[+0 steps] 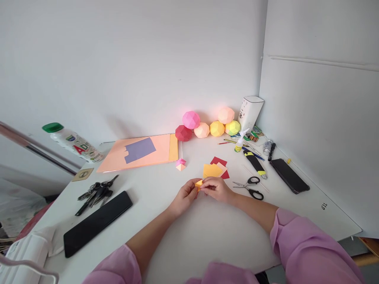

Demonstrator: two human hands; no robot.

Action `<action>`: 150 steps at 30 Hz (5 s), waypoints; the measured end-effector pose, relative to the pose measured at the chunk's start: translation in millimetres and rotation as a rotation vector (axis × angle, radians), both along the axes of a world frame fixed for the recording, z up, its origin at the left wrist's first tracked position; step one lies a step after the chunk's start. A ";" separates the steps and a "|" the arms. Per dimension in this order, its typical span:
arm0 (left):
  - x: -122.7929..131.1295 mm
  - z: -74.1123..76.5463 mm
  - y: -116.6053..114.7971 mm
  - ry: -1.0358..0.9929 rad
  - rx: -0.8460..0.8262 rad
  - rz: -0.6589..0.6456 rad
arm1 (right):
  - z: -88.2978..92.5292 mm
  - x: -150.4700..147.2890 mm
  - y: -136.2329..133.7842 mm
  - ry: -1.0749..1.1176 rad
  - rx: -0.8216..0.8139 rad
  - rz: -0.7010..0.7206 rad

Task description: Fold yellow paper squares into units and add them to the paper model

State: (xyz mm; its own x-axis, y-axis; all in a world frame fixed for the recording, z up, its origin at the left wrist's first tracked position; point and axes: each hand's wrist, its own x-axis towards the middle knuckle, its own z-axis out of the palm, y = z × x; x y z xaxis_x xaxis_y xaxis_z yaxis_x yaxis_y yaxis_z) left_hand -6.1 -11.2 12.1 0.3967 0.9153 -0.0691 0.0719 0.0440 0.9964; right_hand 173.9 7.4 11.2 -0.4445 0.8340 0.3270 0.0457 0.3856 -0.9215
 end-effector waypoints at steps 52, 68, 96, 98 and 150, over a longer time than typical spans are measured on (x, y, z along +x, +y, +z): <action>-0.1 0.8 -1.5 -0.039 -0.024 -0.055 | 10.9 0.4 0.4 -0.185 -0.272 0.015; -1.6 5.3 1.5 -0.092 -0.121 0.008 | -0.5 3.5 1.5 -0.112 -0.016 -0.043; 6.7 11.4 4.5 -0.149 -0.088 0.237 | 2.1 6.1 5.0 -0.127 -0.159 -0.081; 7.1 10.4 5.4 -0.144 -0.087 0.252 | 3.9 6.9 6.0 -0.126 -0.217 -0.069; 3.6 2.0 9.9 -0.203 -0.110 0.270 | 3.4 10.7 11.1 -0.046 -0.348 0.010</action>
State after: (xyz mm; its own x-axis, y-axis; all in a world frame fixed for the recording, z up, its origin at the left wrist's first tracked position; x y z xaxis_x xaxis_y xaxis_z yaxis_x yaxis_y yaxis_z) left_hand -2.6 -1.3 14.1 0.1570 0.9805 -0.1181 -0.1558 0.1427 0.9774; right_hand 184.5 18.5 14.6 -0.4611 0.8874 0.0032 0.0883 0.0495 -0.9949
